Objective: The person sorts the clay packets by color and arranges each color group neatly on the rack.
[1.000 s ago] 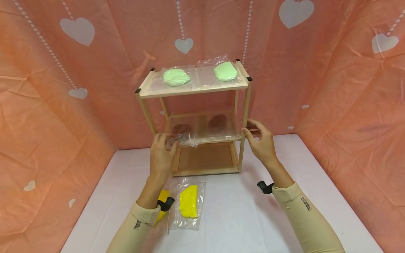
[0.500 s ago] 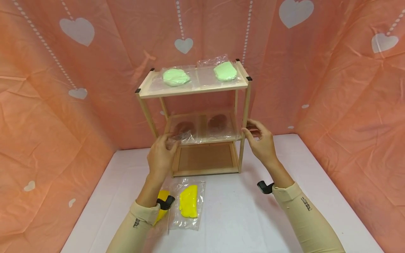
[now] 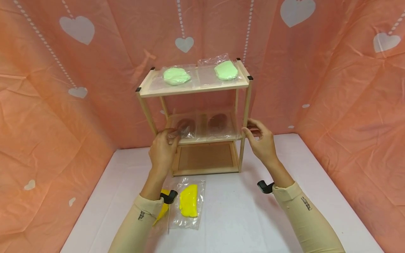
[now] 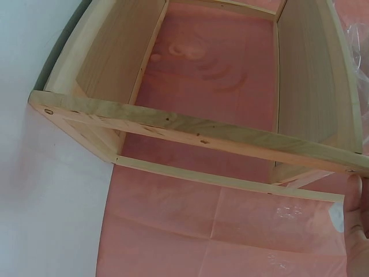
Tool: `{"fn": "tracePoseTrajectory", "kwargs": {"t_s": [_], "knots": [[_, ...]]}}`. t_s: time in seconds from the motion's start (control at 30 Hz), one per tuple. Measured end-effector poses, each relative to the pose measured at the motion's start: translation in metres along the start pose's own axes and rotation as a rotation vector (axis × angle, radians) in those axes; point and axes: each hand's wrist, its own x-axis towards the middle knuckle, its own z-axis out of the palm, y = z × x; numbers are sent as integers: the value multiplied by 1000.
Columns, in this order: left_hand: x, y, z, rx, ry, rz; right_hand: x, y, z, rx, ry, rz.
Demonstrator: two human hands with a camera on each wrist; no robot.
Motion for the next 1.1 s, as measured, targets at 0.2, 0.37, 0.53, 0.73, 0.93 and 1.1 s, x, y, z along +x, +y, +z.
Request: {"fn": "tracePoseTrajectory", "kwargs": {"t_s": [0.2, 0.37, 0.53, 0.73, 0.93, 1.1], "knots": [[-1, -2, 0, 10, 0, 9, 0, 1, 0, -17, -3, 1], [-5, -8, 0, -20, -6, 72, 0, 2, 0, -38, -3, 2], [-11, -14, -3, -107, 18, 148, 0, 1, 0, -45, 3, 9], [-23, -22, -15, -177, 55, 169, 1, 0, 0, -45, 1, 17], [-33, -34, -30, -216, -6, 145, 1, -1, 0, -41, 0, 16], [-42, -51, -41, -238, -101, 93, 1, 0, 0, -38, 1, 18]]}}
